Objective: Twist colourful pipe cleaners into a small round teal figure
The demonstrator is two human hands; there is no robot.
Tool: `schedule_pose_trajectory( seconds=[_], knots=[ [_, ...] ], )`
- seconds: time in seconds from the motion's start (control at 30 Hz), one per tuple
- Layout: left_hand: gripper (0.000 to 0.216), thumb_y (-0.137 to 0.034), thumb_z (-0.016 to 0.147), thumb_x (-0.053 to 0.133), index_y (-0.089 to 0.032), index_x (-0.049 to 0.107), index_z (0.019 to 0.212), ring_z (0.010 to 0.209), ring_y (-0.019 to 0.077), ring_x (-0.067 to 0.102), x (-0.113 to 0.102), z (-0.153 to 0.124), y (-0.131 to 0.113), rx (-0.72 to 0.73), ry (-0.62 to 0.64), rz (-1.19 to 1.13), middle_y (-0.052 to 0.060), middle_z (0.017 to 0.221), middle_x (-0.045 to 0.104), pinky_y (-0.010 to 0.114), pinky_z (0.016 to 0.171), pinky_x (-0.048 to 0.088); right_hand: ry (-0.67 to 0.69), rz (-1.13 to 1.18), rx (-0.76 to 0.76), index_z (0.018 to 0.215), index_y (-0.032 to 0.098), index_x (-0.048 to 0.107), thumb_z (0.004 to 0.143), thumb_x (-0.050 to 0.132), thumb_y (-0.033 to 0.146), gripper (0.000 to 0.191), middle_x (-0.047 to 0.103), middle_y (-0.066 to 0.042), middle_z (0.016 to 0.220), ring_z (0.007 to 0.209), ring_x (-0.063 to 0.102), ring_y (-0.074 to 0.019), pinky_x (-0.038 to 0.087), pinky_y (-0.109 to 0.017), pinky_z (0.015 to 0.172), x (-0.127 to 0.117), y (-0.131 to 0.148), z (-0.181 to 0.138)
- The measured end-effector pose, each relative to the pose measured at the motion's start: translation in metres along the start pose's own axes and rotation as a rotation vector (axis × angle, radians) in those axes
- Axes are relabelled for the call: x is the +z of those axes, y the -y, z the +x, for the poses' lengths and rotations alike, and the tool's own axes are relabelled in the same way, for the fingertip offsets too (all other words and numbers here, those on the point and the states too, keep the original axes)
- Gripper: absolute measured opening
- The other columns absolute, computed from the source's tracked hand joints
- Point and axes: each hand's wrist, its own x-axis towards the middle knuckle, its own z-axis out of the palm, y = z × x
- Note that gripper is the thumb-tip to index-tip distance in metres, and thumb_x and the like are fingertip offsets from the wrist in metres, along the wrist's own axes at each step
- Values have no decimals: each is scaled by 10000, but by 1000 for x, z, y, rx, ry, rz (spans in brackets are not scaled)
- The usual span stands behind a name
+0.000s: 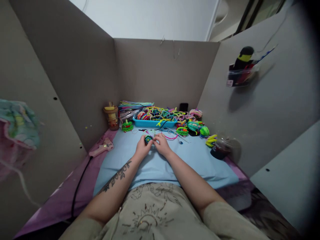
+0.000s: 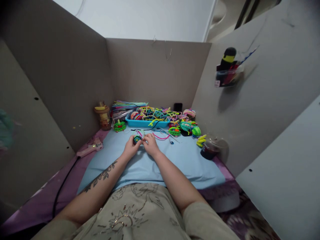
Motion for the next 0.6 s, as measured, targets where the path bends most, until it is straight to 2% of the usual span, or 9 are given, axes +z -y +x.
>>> schedule_pose_trajectory(
  seconds=[0.1, 0.23, 0.33, 0.43, 0.6],
  knots=[
    [287, -303, 717, 581, -188, 533, 976, 667, 133, 534, 0, 0, 1, 15, -11, -11, 6, 802, 596, 239, 634, 416, 46, -39, -8, 712, 201, 607, 721, 532, 117, 113, 528, -57, 888, 939, 448, -222, 353, -389, 892, 3, 0, -2],
    [278, -294, 716, 584, -194, 529, 969, 648, 137, 535, -1, 0, 1, 16, -7, 24, -5, 760, 592, 246, 626, 413, 80, -72, -5, 698, 205, 581, 697, 554, 137, 73, 502, -62, 922, 956, 433, -231, 365, -389, 888, 5, 0, -3],
    [260, -306, 720, 587, -196, 523, 947, 654, 136, 538, -2, 0, 3, 29, -5, 30, -11, 752, 587, 243, 621, 408, 91, -90, -11, 746, 207, 572, 663, 563, 133, 112, 482, -61, 943, 955, 421, -230, 386, -368, 869, 5, 1, -3],
    [254, -324, 719, 589, -199, 517, 928, 646, 129, 532, -1, 1, 5, 19, -4, 23, -19, 743, 578, 236, 613, 399, 79, -97, -14, 775, 211, 570, 644, 555, 119, 161, 480, -57, 948, 952, 424, -227, 392, -362, 862, 5, 2, -4],
    [243, -338, 714, 588, -194, 513, 895, 631, 119, 516, -1, 1, 5, 2, 10, 8, -27, 727, 569, 228, 609, 387, 20, -132, -37, 731, 215, 573, 676, 550, 115, 116, 536, -48, 887, 917, 456, -225, 362, -381, 888, 1, 8, -3]
  ],
)
